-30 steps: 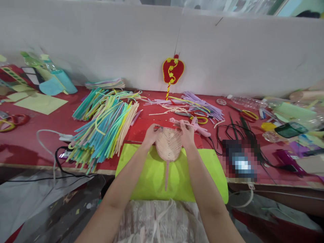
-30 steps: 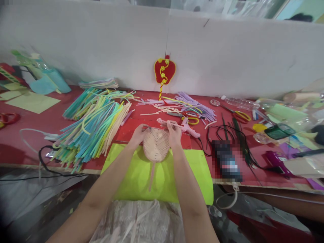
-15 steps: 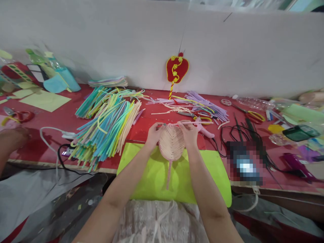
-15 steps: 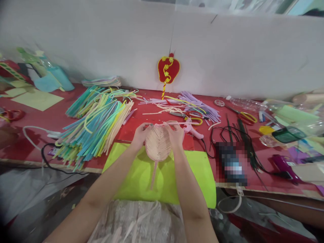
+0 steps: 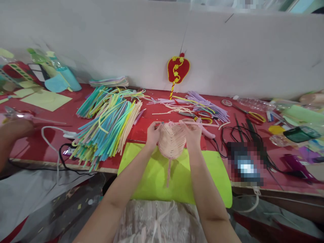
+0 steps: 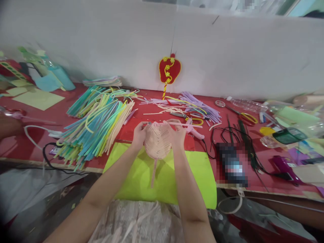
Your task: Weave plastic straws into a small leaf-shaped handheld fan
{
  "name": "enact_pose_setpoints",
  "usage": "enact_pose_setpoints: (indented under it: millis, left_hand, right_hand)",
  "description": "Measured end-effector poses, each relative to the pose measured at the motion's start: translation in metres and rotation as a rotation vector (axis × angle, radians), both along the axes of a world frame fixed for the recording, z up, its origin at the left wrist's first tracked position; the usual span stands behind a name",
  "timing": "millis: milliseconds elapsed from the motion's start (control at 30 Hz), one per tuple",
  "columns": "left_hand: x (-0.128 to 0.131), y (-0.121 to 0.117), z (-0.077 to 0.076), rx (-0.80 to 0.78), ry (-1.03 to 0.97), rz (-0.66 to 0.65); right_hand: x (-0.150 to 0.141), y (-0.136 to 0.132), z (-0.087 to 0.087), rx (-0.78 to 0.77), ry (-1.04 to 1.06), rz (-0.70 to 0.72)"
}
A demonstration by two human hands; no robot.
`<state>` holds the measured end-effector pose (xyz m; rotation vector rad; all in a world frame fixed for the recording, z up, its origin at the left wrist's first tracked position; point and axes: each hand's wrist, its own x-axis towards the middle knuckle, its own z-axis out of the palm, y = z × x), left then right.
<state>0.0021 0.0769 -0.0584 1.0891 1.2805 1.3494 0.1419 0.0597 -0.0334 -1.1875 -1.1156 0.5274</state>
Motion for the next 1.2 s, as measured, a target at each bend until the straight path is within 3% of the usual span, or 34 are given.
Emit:
enact_pose_setpoints:
  millis: [233, 600, 867, 1200]
  left_hand:
    - [0.007, -0.006, 0.005, -0.023, -0.134, -0.006]
    - [0.007, -0.006, 0.002, 0.112, -0.167, -0.057]
    - [0.007, -0.008, 0.004, 0.117, -0.083, -0.083]
    - [0.004, -0.013, 0.013, 0.198, 0.07, -0.123]
  right_hand:
    - [-0.011, -0.003, 0.001, -0.196, -0.01, -0.03]
    - [-0.024, -0.009, 0.001, -0.084, 0.024, -0.123]
    - [-0.024, -0.006, -0.015, -0.051, -0.044, -0.167]
    - [-0.025, -0.011, -0.009, -0.059, -0.092, -0.18]
